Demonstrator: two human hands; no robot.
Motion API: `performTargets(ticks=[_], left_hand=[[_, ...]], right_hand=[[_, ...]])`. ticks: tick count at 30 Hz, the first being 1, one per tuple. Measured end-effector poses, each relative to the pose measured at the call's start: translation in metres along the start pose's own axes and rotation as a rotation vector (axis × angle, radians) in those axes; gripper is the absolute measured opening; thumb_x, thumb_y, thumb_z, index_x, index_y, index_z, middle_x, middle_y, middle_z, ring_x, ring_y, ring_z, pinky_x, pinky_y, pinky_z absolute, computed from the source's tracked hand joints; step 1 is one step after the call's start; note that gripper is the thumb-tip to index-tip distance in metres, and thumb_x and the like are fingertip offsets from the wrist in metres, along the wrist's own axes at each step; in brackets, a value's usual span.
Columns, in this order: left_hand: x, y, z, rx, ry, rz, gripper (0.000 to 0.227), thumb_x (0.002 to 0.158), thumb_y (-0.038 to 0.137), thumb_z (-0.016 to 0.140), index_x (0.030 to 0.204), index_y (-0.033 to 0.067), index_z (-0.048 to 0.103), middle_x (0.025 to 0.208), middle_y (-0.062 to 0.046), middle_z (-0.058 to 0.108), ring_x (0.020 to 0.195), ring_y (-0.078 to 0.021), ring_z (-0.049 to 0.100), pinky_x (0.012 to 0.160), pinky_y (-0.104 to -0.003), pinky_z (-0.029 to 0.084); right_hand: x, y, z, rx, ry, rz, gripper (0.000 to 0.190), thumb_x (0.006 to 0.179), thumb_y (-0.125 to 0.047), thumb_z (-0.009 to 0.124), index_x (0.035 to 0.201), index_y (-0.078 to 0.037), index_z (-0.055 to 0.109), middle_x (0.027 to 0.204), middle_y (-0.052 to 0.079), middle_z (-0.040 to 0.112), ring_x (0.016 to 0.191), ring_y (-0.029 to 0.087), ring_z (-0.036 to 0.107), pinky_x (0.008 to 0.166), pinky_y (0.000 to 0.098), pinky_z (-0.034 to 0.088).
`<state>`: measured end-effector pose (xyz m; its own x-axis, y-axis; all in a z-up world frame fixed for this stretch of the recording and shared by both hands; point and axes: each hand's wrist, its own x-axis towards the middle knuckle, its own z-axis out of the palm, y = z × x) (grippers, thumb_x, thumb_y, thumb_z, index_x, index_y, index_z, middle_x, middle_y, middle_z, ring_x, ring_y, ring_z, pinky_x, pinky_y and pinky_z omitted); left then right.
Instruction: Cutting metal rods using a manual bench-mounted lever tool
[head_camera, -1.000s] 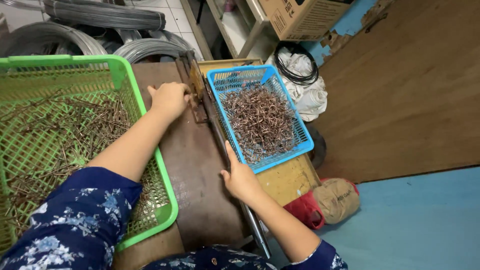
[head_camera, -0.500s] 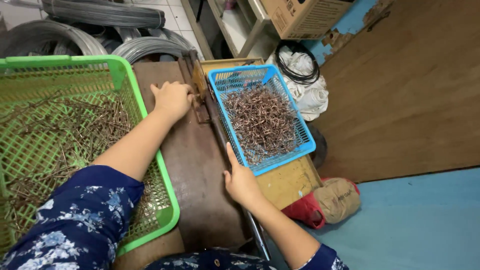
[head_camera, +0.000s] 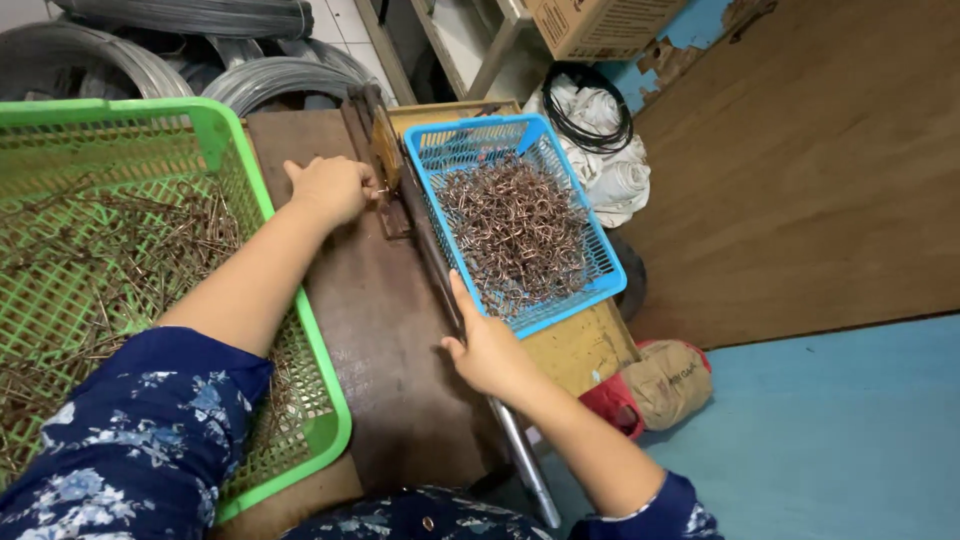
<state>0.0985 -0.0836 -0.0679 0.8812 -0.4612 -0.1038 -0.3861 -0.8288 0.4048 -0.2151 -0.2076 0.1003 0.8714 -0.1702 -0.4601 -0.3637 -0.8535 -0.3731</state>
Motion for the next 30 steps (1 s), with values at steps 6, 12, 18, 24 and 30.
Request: performTargets(ticks=[6,12,18,24,30], left_hand=[[-0.017,0.009,0.004,0.104,-0.077,0.099,0.016,0.097,0.041,0.076,0.108,0.0353,0.086,0.125,-0.004,0.079,0.129,-0.0397,0.062,0.109,-0.084,0.022],[-0.047,0.012,-0.002,0.215,-0.192,0.192,0.026,0.102,0.037,0.07,0.11,0.0174,0.086,0.115,-0.011,0.082,0.125,-0.0405,0.065,0.114,-0.078,0.018],[-0.058,-0.005,-0.033,0.276,-0.303,0.13,0.031,0.106,0.027,0.06,0.116,0.0123,0.086,0.118,-0.012,0.083,0.124,-0.0391,0.071,0.112,-0.076,0.026],[-0.073,-0.011,-0.106,0.252,-0.424,0.222,0.043,0.079,0.03,0.097,0.116,0.01,0.089,0.11,-0.02,0.087,0.111,-0.04,0.082,0.096,-0.057,0.062],[-0.094,0.006,-0.141,-0.682,0.171,0.136,0.077,0.112,0.022,0.058,0.174,0.0166,0.012,0.159,-0.01,0.059,0.111,-0.0283,0.06,0.108,-0.042,0.039]], right_hand=[[-0.015,-0.03,-0.076,-0.179,-0.044,0.013,0.092,0.101,-0.035,0.069,0.176,-0.029,0.016,0.127,0.033,0.073,0.125,0.049,0.07,0.106,0.0625,0.056],[-0.003,-0.026,-0.087,-0.254,-0.049,0.001,0.092,0.102,-0.034,0.065,0.177,-0.027,0.012,0.124,0.035,0.073,0.124,0.052,0.069,0.106,0.0617,0.055],[-0.002,-0.016,-0.008,-0.1,-0.072,0.02,0.089,0.107,-0.014,0.056,0.176,-0.013,0.002,0.123,0.047,0.067,0.127,0.062,0.063,0.112,0.0667,0.05],[0.013,0.013,0.035,0.041,0.021,-0.037,0.088,0.105,-0.009,0.055,0.177,-0.014,0.005,0.124,0.047,0.067,0.123,0.062,0.064,0.104,0.0672,0.054],[0.047,0.05,0.074,-0.059,0.122,0.005,0.095,0.102,-0.017,0.057,0.177,-0.027,0.0,0.085,0.03,0.073,0.08,0.056,0.068,0.075,0.063,0.051]])
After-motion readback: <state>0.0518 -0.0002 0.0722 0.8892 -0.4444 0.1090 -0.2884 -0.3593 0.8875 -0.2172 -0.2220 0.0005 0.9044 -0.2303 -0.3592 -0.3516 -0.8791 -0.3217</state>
